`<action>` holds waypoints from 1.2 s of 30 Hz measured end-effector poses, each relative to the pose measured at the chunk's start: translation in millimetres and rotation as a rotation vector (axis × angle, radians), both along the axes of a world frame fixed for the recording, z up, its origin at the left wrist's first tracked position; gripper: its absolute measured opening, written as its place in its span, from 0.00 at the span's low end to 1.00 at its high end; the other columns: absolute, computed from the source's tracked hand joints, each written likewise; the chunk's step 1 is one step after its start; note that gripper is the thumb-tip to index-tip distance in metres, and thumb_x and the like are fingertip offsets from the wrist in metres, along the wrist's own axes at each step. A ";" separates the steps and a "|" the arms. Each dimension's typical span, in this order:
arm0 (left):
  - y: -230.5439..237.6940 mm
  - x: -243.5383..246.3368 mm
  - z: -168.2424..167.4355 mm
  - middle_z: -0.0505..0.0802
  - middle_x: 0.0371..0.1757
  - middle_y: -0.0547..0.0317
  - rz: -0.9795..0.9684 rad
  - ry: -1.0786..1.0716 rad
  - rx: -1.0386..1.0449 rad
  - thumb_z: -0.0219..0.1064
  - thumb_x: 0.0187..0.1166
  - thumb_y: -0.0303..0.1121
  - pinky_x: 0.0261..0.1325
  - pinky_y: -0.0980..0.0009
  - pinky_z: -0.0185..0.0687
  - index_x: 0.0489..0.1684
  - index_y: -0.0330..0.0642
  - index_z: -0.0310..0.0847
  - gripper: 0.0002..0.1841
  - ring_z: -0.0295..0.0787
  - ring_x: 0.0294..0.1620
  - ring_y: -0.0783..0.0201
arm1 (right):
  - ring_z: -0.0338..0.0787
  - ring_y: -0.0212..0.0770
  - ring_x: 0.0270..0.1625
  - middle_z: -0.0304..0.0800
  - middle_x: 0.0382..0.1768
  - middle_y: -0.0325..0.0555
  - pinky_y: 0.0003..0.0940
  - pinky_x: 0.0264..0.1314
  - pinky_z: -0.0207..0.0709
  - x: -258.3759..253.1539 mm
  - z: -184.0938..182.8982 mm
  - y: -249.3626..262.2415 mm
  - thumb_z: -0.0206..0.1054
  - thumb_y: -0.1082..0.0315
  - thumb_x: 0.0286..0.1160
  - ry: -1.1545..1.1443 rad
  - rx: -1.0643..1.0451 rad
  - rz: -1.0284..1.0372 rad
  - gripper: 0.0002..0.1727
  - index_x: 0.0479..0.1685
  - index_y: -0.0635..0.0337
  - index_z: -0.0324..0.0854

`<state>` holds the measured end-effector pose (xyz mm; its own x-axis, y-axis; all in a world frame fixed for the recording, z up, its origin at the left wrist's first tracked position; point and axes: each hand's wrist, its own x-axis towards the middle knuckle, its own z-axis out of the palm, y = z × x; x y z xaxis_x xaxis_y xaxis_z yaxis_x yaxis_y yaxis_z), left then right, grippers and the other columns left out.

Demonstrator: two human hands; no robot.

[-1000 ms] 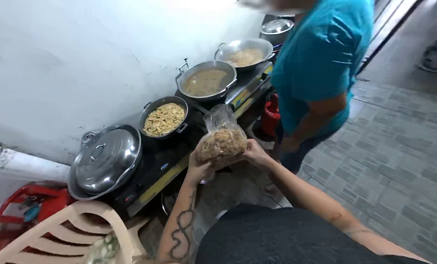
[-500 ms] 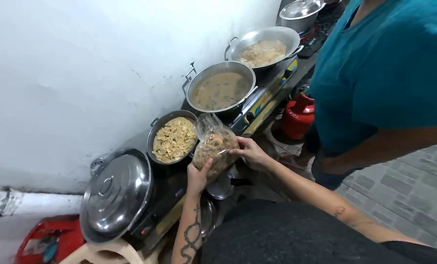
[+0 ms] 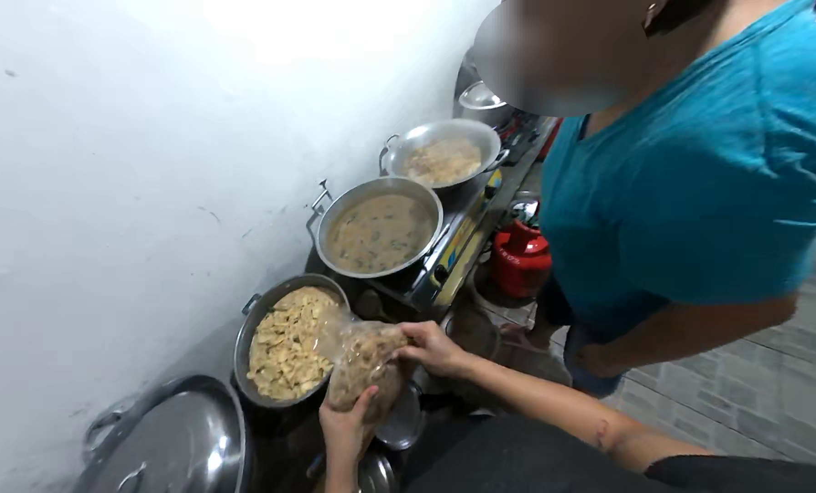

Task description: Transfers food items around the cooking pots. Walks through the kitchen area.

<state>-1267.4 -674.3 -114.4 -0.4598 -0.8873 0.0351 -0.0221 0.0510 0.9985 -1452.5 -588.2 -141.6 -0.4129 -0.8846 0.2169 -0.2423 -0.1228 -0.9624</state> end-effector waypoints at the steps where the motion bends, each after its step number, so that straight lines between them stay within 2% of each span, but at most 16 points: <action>1: 1.8 -1.9 -0.1 0.94 0.36 0.71 0.033 -0.002 0.000 0.76 0.53 0.12 0.46 0.81 0.91 0.56 0.27 0.76 0.27 0.92 0.37 0.83 | 0.93 0.33 0.47 0.95 0.43 0.53 0.33 0.58 0.84 -1.9 0.3 -1.9 0.72 0.67 0.76 0.023 -0.017 0.004 0.15 0.52 0.71 0.88; 3: 3.7 -6.7 -2.2 0.94 0.34 0.72 0.074 0.005 -0.009 0.76 0.53 0.13 0.44 0.82 0.91 0.53 0.29 0.77 0.25 0.92 0.35 0.84 | 0.92 0.32 0.44 0.95 0.40 0.52 0.32 0.54 0.84 -6.2 -1.8 -5.8 0.72 0.67 0.75 0.046 -0.049 0.005 0.13 0.48 0.71 0.89; 7: 4.5 -15.6 -3.5 0.94 0.35 0.72 0.098 0.026 -0.025 0.75 0.54 0.12 0.45 0.82 0.91 0.53 0.29 0.76 0.24 0.92 0.36 0.84 | 0.91 0.33 0.42 0.95 0.39 0.52 0.32 0.53 0.83 -15.9 -2.1 -9.3 0.73 0.66 0.75 0.000 -0.011 0.020 0.13 0.46 0.71 0.90; 12: 9.7 -16.2 -3.0 0.94 0.37 0.76 0.092 0.079 -0.018 0.73 0.50 0.09 0.46 0.82 0.91 0.57 0.30 0.72 0.29 0.92 0.38 0.86 | 0.91 0.29 0.48 0.95 0.45 0.51 0.28 0.58 0.83 -24.6 2.3 -5.1 0.72 0.66 0.78 -0.080 -0.038 0.077 0.15 0.52 0.71 0.88; 13: 9.8 -15.4 -4.8 0.94 0.40 0.75 0.081 0.107 -0.015 0.73 0.49 0.10 0.47 0.83 0.91 0.60 0.29 0.70 0.32 0.92 0.40 0.86 | 0.91 0.28 0.48 0.95 0.45 0.50 0.27 0.58 0.83 -25.9 4.3 -3.2 0.72 0.67 0.78 -0.092 -0.052 0.083 0.15 0.52 0.71 0.88; 14: 9.8 -13.5 -7.5 0.93 0.46 0.73 0.053 0.135 -0.016 0.75 0.48 0.13 0.51 0.83 0.90 0.68 0.26 0.65 0.39 0.91 0.44 0.86 | 0.90 0.26 0.48 0.95 0.45 0.49 0.26 0.58 0.82 -27.2 5.8 -1.2 0.71 0.68 0.77 -0.109 -0.062 0.083 0.14 0.52 0.71 0.88; 16: 7.7 -9.4 -11.5 0.86 0.66 0.64 -0.062 0.167 -0.015 0.83 0.48 0.26 0.60 0.84 0.86 0.86 0.23 0.42 0.60 0.88 0.57 0.86 | 0.90 0.24 0.48 0.94 0.45 0.47 0.24 0.59 0.83 -30.9 6.7 2.2 0.71 0.69 0.77 -0.156 -0.069 0.068 0.13 0.52 0.71 0.88; 18: 6.1 -6.6 -14.1 0.81 0.74 0.61 -0.166 0.169 -0.008 0.91 0.44 0.39 0.66 0.83 0.84 0.89 0.26 0.30 0.73 0.85 0.64 0.85 | 0.90 0.21 0.46 0.94 0.44 0.43 0.22 0.57 0.83 -34.8 6.6 4.2 0.70 0.69 0.77 -0.217 -0.070 0.044 0.12 0.51 0.70 0.87; 19: 7.7 -4.7 -13.6 0.80 0.75 0.60 -0.198 0.148 0.017 0.91 0.43 0.37 0.66 0.83 0.84 0.89 0.26 0.29 0.74 0.85 0.64 0.85 | 0.89 0.21 0.46 0.93 0.43 0.41 0.22 0.56 0.83 -36.3 6.5 5.1 0.70 0.69 0.76 -0.248 -0.070 0.036 0.12 0.50 0.70 0.87; 21: 16.9 -2.9 -6.4 0.81 0.70 0.53 -0.208 0.027 0.100 0.83 0.45 0.18 0.66 0.85 0.80 0.86 0.23 0.34 0.64 0.83 0.62 0.87 | 0.90 0.22 0.46 0.93 0.43 0.40 0.23 0.57 0.84 -38.3 7.3 6.7 0.70 0.69 0.77 -0.297 -0.070 0.029 0.11 0.50 0.69 0.86; 23: 25.8 -5.9 -2.8 0.84 0.63 0.48 -0.180 -0.137 0.123 0.78 0.48 0.11 0.63 0.86 0.79 0.81 0.19 0.47 0.53 0.83 0.57 0.86 | 0.89 0.21 0.45 0.92 0.42 0.38 0.22 0.55 0.84 -39.0 9.1 8.3 0.70 0.70 0.77 -0.324 -0.075 0.024 0.10 0.49 0.68 0.86; 25: 31.1 -9.6 -7.1 0.88 0.57 0.51 -0.166 -0.181 0.122 0.78 0.51 0.11 0.61 0.86 0.80 0.75 0.18 0.56 0.45 0.85 0.53 0.87 | 0.89 0.21 0.44 0.93 0.42 0.36 0.22 0.55 0.84 -38.8 8.8 10.1 0.70 0.70 0.77 -0.345 -0.086 0.022 0.10 0.49 0.67 0.86; 28: 35.9 -16.7 -10.3 0.92 0.49 0.60 -0.139 -0.115 0.123 0.74 0.56 0.08 0.57 0.85 0.85 0.67 0.19 0.63 0.34 0.88 0.48 0.87 | 0.89 0.20 0.43 0.92 0.41 0.36 0.23 0.54 0.84 -39.0 7.9 14.1 0.70 0.70 0.77 -0.358 -0.088 0.013 0.09 0.49 0.67 0.86; 31: 34.4 -20.6 -19.5 0.94 0.41 0.71 -0.145 -0.019 0.057 0.72 0.57 0.08 0.55 0.83 0.88 0.58 0.23 0.70 0.27 0.91 0.44 0.87 | 0.90 0.21 0.44 0.92 0.41 0.36 0.24 0.55 0.85 -39.8 6.4 18.9 0.70 0.70 0.77 -0.381 -0.095 0.001 0.10 0.50 0.67 0.85; 34: 33.4 -22.5 -22.5 0.95 0.41 0.71 -0.168 0.004 0.030 0.72 0.57 0.09 0.55 0.82 0.89 0.57 0.23 0.71 0.25 0.91 0.43 0.86 | 0.90 0.24 0.46 0.93 0.44 0.40 0.26 0.58 0.85 -39.9 8.8 24.7 0.69 0.69 0.78 -0.387 -0.062 -0.018 0.14 0.55 0.70 0.84; 36: 34.9 -23.8 -20.5 0.95 0.41 0.71 -0.166 -0.014 0.037 0.73 0.57 0.09 0.55 0.82 0.89 0.56 0.23 0.71 0.25 0.91 0.43 0.86 | 0.89 0.25 0.45 0.92 0.43 0.42 0.27 0.58 0.84 -39.2 11.4 28.3 0.70 0.68 0.77 -0.366 -0.037 -0.050 0.15 0.54 0.72 0.83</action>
